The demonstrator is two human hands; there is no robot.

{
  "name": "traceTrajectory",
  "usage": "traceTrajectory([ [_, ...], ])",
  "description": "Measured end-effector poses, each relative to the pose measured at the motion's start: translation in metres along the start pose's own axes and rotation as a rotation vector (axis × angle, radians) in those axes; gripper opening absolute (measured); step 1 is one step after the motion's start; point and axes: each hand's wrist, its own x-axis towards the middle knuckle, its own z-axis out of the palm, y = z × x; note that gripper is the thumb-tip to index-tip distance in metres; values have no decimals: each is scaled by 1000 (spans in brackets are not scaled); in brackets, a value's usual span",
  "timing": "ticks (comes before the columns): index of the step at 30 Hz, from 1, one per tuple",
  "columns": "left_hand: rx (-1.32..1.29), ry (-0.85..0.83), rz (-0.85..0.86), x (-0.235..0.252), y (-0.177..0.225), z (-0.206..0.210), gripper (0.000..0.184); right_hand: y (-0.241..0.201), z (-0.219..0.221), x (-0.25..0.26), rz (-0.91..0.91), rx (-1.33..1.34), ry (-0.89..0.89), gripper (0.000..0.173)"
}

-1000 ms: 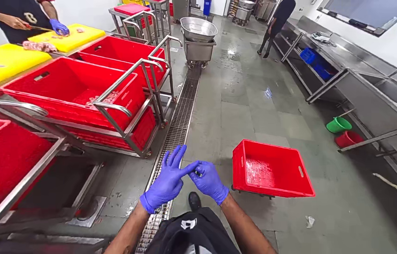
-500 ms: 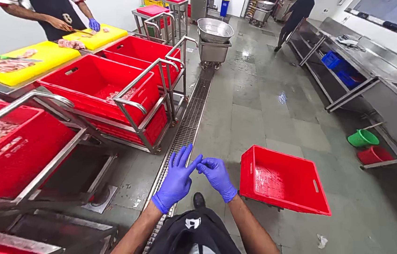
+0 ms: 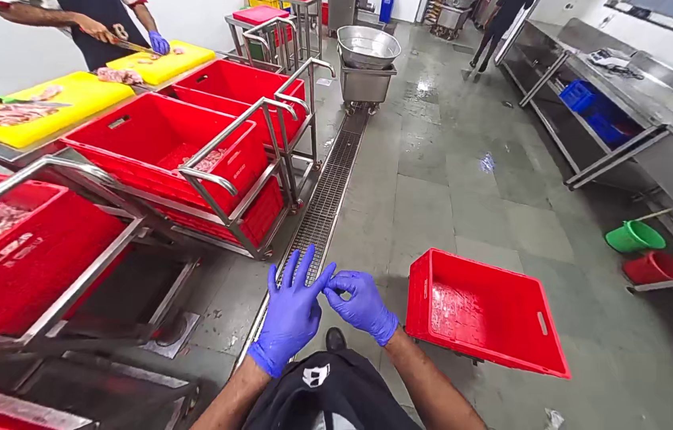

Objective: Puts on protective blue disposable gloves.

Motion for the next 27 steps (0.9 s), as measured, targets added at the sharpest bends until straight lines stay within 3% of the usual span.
traceTrajectory([
  [5, 49, -80, -102, 43, 22, 41, 91, 43, -27, 15, 84, -116, 50, 19],
  [9, 106, -73, -15, 75, 41, 73, 97, 54, -62, 19, 197, -268, 275, 16],
  [11, 107, -120, 22, 85, 48, 89, 91, 61, -79, 19, 193, -306, 352, 23],
  [15, 71, -243, 74, 93, 67, 113, 66, 86, -91, 12, 358, -239, 215, 23],
  [19, 43, -289, 106, 106, 70, 133, 65, 109, -92, 14, 516, -8, 222, 18],
  [24, 4, -406, 179, 133, 47, 152, 71, 142, -113, 35, 575, 34, 52, 20],
  [27, -17, -416, 240, 161, 27, 165, 78, 166, -120, 61, 626, 92, 57, 20],
])
